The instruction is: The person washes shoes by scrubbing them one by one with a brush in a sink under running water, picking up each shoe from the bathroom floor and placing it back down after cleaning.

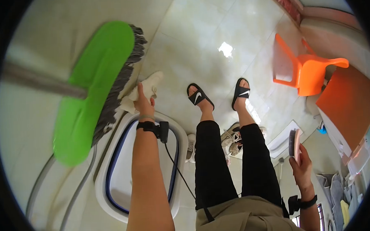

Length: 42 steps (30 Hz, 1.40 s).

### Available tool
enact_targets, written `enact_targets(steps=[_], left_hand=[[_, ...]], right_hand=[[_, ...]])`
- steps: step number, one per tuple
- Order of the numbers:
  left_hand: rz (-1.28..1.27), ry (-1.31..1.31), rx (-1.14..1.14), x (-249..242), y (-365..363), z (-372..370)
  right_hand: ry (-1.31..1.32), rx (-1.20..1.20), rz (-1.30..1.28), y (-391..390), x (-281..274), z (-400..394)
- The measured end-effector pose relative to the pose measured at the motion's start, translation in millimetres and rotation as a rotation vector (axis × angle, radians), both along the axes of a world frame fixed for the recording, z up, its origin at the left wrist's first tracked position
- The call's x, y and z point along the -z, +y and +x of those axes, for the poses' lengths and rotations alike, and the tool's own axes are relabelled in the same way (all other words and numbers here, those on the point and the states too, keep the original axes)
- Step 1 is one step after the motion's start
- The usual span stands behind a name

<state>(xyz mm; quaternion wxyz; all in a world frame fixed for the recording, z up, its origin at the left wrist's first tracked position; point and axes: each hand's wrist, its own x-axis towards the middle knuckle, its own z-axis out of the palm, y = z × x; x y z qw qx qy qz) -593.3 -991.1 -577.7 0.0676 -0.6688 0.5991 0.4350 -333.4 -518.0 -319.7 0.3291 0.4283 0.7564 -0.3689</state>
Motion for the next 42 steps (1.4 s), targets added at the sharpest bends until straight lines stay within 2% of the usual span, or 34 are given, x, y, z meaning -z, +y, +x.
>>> enact_targets(steps=[4, 6, 8, 9, 11, 17, 20, 26, 28, 32, 34, 36, 38, 40, 42], left_hand=[[0.105, 0.015, 0.118, 56, -24, -1], [0.105, 0.012, 0.155, 70, -29, -5], [-0.016, -0.014, 0.153, 77, -33, -7], [0.060, 0.043, 0.139, 78, -42, -6], [0.010, 0.025, 0.149, 84, -55, -10], [-0.020, 0.063, 0.197, 82, -68, -13], [0.072, 0.025, 0.197, 82, -79, -10], [0.129, -0.027, 0.120, 52, -72, -5], [0.067, -0.008, 0.131, 41, -69, -1], [0.128, -0.027, 0.151, 33, -82, 24], [0.143, -0.309, 0.549, 19, -69, 47], [-0.021, -0.314, 1.018, 30, -80, 97], [-0.030, -0.323, 1.220, 7, -53, 138], [0.162, -0.335, 1.119, -14, -33, 190], [0.346, -0.345, 0.868, -46, -8, 243]], right_hand=[[-0.173, 0.244, -0.029, -26, 22, -6], [-0.163, 0.287, 0.001, -33, 41, 5], [-0.224, 0.318, -0.023, -37, 53, 3], [-0.225, 0.320, -0.027, -37, 57, 6], [-0.223, 0.316, -0.029, -40, 67, 6], [-0.226, 0.330, -0.053, -42, 79, 0], [-0.199, 0.301, -0.052, -41, 80, -6], [-0.118, 0.289, -0.063, -38, 68, -17], [-0.105, 0.230, -0.056, -35, 62, -25], [-0.034, 0.187, -0.067, -37, 52, -47], [0.001, 0.164, -0.082, -38, 51, -54], [0.040, 0.144, -0.104, -37, 49, -59], [0.097, 0.049, -0.117, -41, 46, -65], [0.066, 0.021, -0.142, -41, 42, -81], [0.153, -0.197, -0.131, -35, 44, -84]])
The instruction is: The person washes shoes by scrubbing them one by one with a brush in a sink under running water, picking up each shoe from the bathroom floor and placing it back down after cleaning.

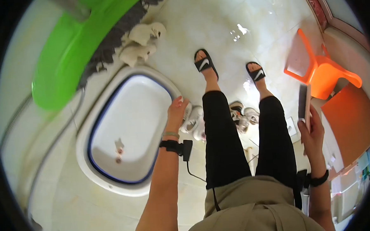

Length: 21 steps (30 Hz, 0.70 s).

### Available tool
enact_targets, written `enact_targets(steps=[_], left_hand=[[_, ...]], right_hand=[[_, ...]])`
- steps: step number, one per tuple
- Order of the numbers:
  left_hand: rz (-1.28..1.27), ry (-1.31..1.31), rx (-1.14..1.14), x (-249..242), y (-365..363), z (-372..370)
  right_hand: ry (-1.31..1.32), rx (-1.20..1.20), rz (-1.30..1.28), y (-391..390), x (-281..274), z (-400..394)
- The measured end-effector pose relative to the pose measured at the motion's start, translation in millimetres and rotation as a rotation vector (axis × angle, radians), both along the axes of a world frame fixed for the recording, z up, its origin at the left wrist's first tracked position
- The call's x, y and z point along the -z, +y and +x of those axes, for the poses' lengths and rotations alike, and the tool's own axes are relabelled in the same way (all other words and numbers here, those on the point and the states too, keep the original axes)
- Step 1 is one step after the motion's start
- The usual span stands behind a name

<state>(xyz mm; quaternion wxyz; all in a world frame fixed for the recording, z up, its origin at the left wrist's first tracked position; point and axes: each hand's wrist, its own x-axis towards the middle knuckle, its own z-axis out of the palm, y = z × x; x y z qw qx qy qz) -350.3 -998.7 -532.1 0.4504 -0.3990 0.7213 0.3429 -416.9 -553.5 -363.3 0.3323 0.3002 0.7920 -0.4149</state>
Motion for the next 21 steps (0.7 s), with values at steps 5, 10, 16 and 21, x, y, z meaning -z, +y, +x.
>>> enact_targets(steps=[5, 10, 16, 21], left_hand=[[-0.045, -0.155, -0.480, -52, 45, 163], [-0.119, -0.323, -0.715, -52, 82, 279], [-0.085, -0.198, -0.863, -3, 151, 378], [-0.169, -0.083, -0.728, 33, 175, 421]], right_hand=[[0.062, -0.209, -0.046, 10, -20, -34], [0.086, -0.462, 0.118, -14, -14, -49], [0.037, -0.605, 0.144, -52, 2, -17], [-0.011, -0.819, 0.073, -77, 21, 24]])
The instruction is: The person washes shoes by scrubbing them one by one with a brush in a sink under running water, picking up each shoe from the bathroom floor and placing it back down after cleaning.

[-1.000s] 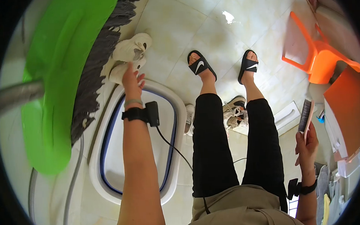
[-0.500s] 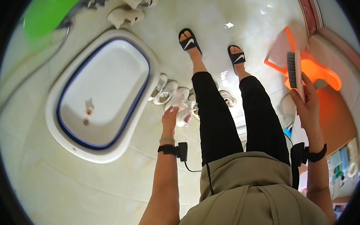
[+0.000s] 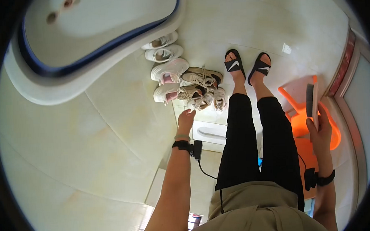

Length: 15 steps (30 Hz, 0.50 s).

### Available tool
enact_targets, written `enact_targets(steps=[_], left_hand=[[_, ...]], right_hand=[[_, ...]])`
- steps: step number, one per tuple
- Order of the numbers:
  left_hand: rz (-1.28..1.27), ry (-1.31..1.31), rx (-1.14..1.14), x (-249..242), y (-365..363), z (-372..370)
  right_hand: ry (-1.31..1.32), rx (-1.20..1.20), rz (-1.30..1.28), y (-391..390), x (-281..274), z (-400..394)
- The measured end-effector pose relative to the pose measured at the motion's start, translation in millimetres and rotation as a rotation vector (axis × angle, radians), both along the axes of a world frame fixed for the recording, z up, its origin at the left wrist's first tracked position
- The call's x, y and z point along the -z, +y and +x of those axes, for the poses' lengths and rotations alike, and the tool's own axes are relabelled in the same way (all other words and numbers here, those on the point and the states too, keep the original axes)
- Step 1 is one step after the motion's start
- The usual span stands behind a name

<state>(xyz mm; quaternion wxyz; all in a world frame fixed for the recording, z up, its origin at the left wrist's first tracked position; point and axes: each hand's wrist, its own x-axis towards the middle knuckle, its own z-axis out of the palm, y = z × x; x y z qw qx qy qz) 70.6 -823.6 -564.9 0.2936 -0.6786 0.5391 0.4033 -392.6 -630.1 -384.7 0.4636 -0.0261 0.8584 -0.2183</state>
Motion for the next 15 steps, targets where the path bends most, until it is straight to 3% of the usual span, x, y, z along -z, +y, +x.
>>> enact_targets(steps=[3, 7, 11, 13, 14, 15], left_hand=[[-0.081, 0.011, -0.038, 23, -19, 17], [-0.250, -0.029, 0.181, 69, -61, 47], [-0.383, 0.001, 0.106, 99, -84, 49], [-0.109, 0.152, -0.761, 110, -90, 32], [-0.105, 0.150, -0.768, 114, -93, 22], [-0.232, 0.268, -1.127, 117, -98, 8]], right_hand=[[-0.042, -0.098, 0.031, -7, 10, 15], [0.014, -0.167, 0.069, 5, 37, 27], [0.003, -0.139, 0.142, -17, 45, 36], [0.007, -0.161, 0.159, -17, 52, 39], [0.011, -0.178, 0.178, -18, 56, 40], [0.012, -0.184, 0.185, -24, 57, 42]])
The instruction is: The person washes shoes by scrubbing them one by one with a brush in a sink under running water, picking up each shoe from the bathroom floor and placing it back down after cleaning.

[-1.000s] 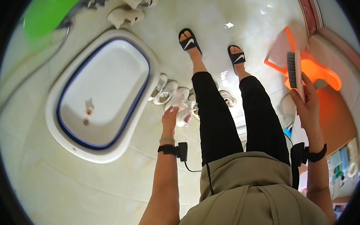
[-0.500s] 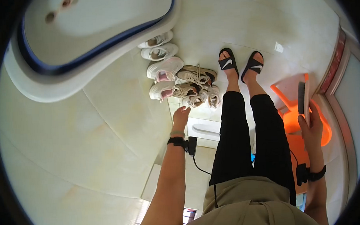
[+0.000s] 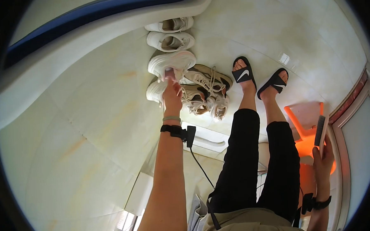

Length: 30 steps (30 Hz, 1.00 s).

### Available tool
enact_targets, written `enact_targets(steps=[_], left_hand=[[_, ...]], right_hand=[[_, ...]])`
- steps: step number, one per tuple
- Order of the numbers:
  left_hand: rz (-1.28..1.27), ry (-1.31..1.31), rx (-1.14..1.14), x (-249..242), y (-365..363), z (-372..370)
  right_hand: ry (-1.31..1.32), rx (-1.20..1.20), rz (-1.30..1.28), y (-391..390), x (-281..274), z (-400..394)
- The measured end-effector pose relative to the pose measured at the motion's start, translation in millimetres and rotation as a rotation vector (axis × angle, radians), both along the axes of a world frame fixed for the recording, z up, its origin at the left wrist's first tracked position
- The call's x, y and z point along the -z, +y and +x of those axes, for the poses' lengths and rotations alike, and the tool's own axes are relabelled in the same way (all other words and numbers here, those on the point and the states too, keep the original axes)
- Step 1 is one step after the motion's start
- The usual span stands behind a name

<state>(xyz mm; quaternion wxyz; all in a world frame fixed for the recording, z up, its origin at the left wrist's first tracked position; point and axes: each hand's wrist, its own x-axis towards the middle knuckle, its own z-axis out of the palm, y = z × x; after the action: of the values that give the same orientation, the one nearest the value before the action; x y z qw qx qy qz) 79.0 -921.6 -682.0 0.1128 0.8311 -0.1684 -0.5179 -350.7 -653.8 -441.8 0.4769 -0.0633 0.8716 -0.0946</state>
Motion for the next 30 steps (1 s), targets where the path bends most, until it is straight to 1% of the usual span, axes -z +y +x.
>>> enact_targets(steps=[1, 2, 4, 6, 7, 8, 10, 11, 13, 16, 18, 19, 20, 22, 23, 24, 26, 27, 28, 29, 30], left_hand=[[-0.139, 0.082, -0.362, 10, -3, -4], [-0.135, 0.081, -0.365, 18, -9, -5], [-0.220, 0.339, -0.639, 37, -23, 6], [-0.255, 0.306, -0.671, 56, -27, 10], [-0.292, 0.270, -0.698, 68, -26, 15], [-0.376, 0.235, -0.639, 76, -24, 18], [-0.272, 0.236, -0.712, 59, -22, 13], [-0.269, 0.241, -0.712, 49, -14, 10], [-0.276, 0.501, -0.758, 26, 0, 8], [-0.349, 0.587, -0.653, -25, 38, -1], [-0.332, 0.695, -0.625, -91, 50, -30], [-0.289, 0.859, -0.555, -123, 55, -41], [-0.285, 0.880, -0.547, -151, 57, -52], [-0.194, 1.063, -0.395, -205, 66, -74], [-0.176, 1.047, -0.293, -228, 72, -82], [-0.162, 1.084, -0.273, -248, 77, -91], [-0.046, 1.076, -0.068, -284, 85, -107], [0.037, 1.108, -0.050, -298, 88, -110], [0.056, 1.159, -0.002, -316, 84, -126], [0.112, 1.199, 0.112, -333, 83, -149], [0.186, 1.240, 0.238, -349, 83, -166]], right_hand=[[-0.019, 0.026, 0.057, -8, 1, 2], [-0.038, 0.052, 0.116, -10, 3, 3], [-0.032, 0.046, 0.104, -1, 7, 3], [-0.015, 0.039, 0.090, 0, 13, 2], [-0.029, 0.083, 0.076, -2, 13, 3], [-0.040, 0.129, 0.059, -3, 11, 2], [-0.009, 0.083, 0.043, -5, 13, -1], [0.006, 0.045, 0.021, -5, 13, -2], [0.004, 0.059, 0.018, -3, 9, -6], [-0.009, 0.112, 0.006, -4, -10, -5], [-0.043, 0.172, -0.051, -8, -30, -1], [-0.051, 0.146, -0.077, -2, -40, -1], [-0.055, 0.120, -0.102, 6, -50, 0], [-0.094, 0.119, -0.170, 14, -76, -4], [-0.062, 0.017, -0.230, 22, -93, -6], [-0.074, 0.043, -0.267, 31, -110, -7], [-0.026, 0.134, -0.441, 46, -148, -5], [0.008, 0.161, -0.438, 59, -171, -1], [0.057, 0.191, -0.447, 71, -190, 2], [0.097, 0.179, -0.453, 88, -203, -1], [0.194, 0.181, -0.482, 98, -227, 5]])
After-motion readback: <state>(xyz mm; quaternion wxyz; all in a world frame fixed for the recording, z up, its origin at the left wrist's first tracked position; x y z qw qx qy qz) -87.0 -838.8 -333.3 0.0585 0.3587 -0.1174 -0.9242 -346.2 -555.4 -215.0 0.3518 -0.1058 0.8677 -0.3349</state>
